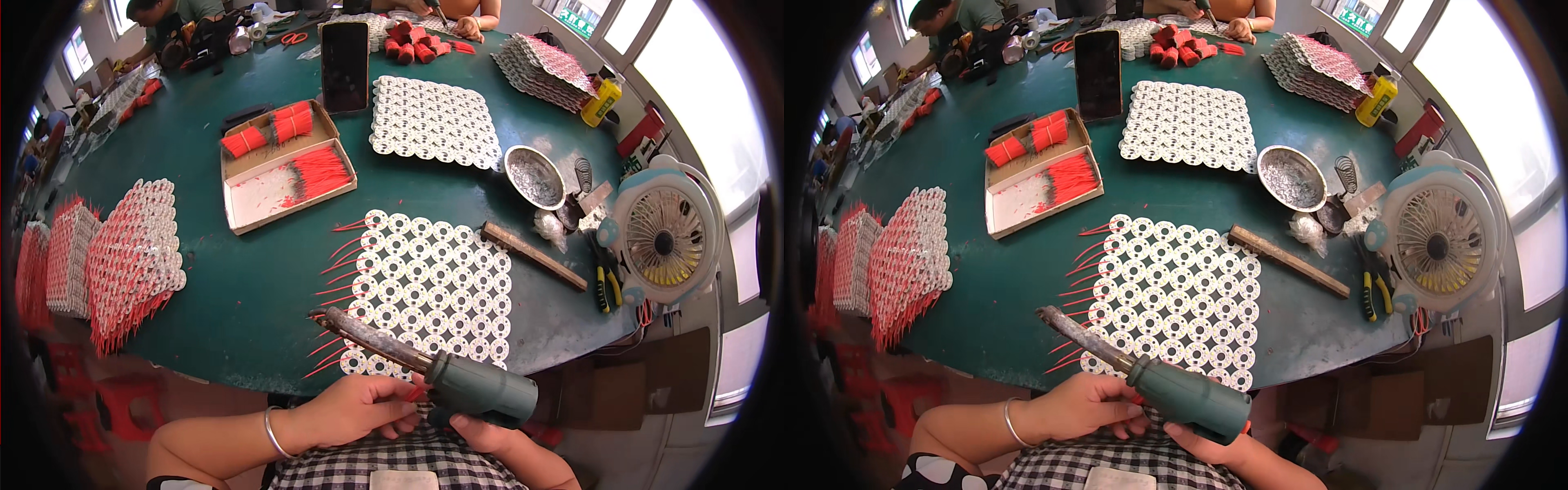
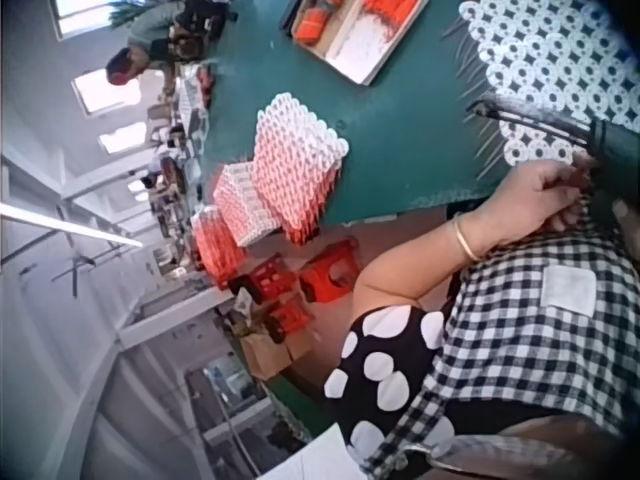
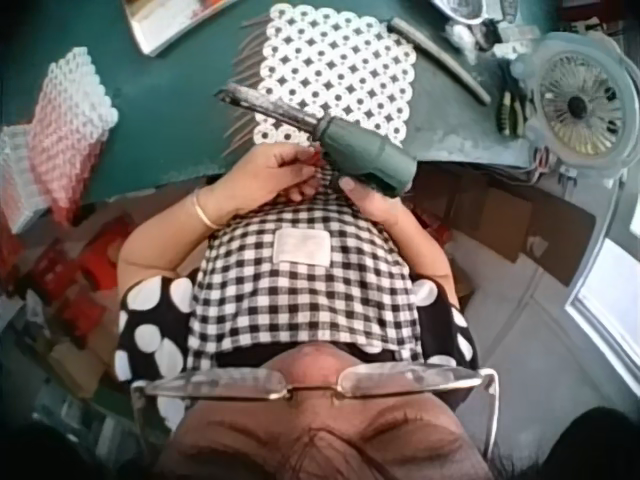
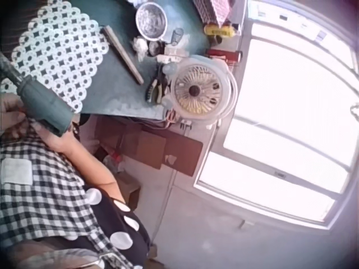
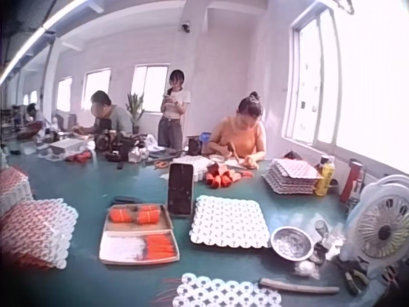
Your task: The person positions an LED circuit board panel on the workbench, takes wires from a container, and solders the wires to the circular boards on the panel using a soldering iron tool.
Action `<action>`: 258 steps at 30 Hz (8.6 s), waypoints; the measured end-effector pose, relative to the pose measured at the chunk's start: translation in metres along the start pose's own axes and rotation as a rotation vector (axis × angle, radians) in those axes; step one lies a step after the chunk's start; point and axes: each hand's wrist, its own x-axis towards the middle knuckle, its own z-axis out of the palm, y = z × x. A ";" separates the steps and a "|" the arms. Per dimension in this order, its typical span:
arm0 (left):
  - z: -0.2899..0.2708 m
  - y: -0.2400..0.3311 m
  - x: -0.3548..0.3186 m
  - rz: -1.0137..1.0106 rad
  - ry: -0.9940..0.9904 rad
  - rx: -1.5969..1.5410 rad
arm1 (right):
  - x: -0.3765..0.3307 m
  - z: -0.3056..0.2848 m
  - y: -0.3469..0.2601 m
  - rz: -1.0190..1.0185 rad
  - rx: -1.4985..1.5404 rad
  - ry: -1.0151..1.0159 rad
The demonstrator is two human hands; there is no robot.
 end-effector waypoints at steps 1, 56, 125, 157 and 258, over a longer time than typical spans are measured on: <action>-0.001 0.000 -0.001 -0.020 0.004 -0.025 | 0.000 0.000 0.000 0.003 -0.001 -0.004; -0.035 -0.039 -0.024 0.839 0.954 1.284 | -0.067 -0.018 -0.003 0.039 -0.715 0.219; -0.095 0.084 0.079 0.898 0.875 1.479 | 0.074 -0.084 -0.079 0.000 -0.394 0.402; -0.092 0.079 0.082 0.944 0.882 1.508 | 0.051 -0.088 -0.076 0.002 -0.420 0.410; -0.058 0.059 0.048 0.922 0.953 1.474 | -0.007 -0.064 -0.034 0.108 -0.186 0.442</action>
